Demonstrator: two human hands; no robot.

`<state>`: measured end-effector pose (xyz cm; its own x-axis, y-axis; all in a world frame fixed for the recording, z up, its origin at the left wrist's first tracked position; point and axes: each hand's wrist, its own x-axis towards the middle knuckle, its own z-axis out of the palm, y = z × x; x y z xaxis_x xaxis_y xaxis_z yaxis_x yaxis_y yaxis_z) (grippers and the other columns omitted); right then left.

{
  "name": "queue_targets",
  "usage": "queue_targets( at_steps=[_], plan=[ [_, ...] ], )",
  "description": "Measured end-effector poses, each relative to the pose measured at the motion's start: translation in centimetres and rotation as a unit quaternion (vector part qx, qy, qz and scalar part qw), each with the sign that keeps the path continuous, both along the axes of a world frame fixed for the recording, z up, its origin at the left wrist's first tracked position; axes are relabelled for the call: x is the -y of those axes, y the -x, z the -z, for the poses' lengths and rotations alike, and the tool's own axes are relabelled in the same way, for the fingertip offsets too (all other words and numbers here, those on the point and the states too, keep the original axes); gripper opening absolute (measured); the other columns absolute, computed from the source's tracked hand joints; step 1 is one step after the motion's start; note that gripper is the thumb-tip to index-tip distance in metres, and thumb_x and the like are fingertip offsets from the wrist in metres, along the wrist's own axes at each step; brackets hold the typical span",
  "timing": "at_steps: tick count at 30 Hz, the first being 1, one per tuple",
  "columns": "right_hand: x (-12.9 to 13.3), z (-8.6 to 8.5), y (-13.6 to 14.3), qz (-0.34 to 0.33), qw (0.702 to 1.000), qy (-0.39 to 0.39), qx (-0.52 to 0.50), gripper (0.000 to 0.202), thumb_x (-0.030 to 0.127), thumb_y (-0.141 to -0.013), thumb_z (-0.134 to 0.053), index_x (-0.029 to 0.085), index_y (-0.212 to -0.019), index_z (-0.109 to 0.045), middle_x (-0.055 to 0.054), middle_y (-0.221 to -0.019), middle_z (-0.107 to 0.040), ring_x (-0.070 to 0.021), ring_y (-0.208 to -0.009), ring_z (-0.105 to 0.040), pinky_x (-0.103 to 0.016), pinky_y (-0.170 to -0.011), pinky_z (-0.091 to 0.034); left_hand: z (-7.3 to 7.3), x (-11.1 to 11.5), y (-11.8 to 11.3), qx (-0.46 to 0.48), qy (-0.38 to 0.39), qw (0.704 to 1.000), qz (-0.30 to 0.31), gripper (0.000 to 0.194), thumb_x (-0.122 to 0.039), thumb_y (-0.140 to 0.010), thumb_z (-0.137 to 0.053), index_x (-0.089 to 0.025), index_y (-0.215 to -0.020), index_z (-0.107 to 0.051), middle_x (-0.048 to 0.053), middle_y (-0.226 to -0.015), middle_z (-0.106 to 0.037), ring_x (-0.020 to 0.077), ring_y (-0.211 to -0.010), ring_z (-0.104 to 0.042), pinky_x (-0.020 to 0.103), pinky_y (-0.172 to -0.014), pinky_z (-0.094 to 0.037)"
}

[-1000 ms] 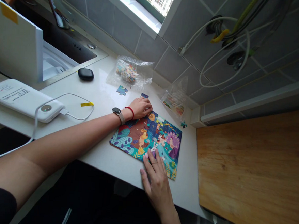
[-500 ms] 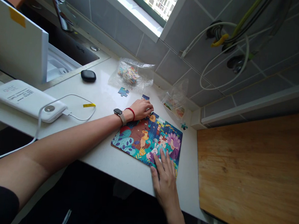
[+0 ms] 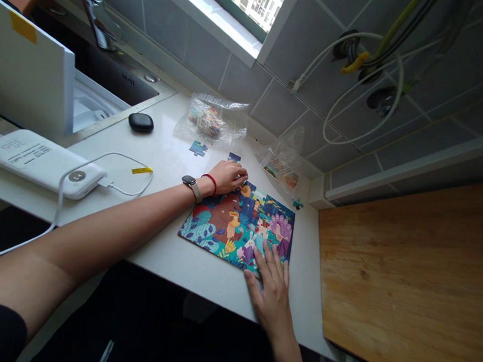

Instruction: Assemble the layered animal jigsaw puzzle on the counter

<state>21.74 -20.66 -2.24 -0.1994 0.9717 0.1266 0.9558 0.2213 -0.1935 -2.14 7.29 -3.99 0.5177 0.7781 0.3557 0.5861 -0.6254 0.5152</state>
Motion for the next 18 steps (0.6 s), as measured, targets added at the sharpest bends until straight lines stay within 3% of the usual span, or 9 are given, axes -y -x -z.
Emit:
queue_targets(
  at_steps=[9,13,16,18],
  plan=[
    [-0.3,0.1,-0.3,-0.02,1.0,0.0,0.002,0.058,0.044,-0.109,-0.054,0.036,-0.165,-0.042,-0.01,-0.171,-0.043,-0.0397,-0.158,-0.038,-0.072,-0.123,-0.034,0.1,-0.5,0.4,0.041,0.018,0.999,-0.004,0.033,-0.035,-0.102,-0.05,-0.019,-0.098,-0.08,0.01,-0.097,-0.078,0.0251,-0.093,-0.071,0.037,-0.088,-0.054],
    [-0.3,0.3,-0.2,-0.022,1.0,0.001,0.004,0.058,0.043,-0.109,-0.052,0.035,-0.165,-0.041,-0.011,-0.172,-0.04,-0.0421,-0.158,-0.038,-0.075,-0.12,-0.036,-0.1,-1.1,1.0,0.088,0.036,0.995,-0.041,0.045,-0.039,-0.107,-0.04,-0.017,-0.097,-0.078,0.011,-0.098,-0.079,0.024,-0.092,-0.073,0.036,-0.087,-0.057],
    [-0.4,0.2,0.0,-0.026,1.0,0.005,0.007,0.06,0.044,-0.109,-0.052,0.035,-0.167,-0.039,-0.01,-0.172,-0.039,-0.0443,-0.157,-0.039,-0.077,-0.117,-0.039,-0.2,-1.5,1.3,0.224,0.112,0.962,-0.105,0.059,-0.052,-0.109,-0.032,-0.016,-0.093,-0.076,0.012,-0.094,-0.08,0.0239,-0.089,-0.075,0.034,-0.081,-0.059],
    [-0.5,0.1,0.1,-0.024,1.0,0.006,0.004,0.061,0.045,-0.109,-0.053,0.036,-0.167,-0.038,-0.01,-0.172,-0.039,-0.0451,-0.156,-0.04,-0.078,-0.116,-0.04,-0.3,-1.8,1.4,0.348,0.187,0.907,-0.144,0.066,-0.064,-0.107,-0.033,-0.016,-0.088,-0.074,0.012,-0.089,-0.079,0.0239,-0.086,-0.077,0.032,-0.074,-0.061]
  ],
)
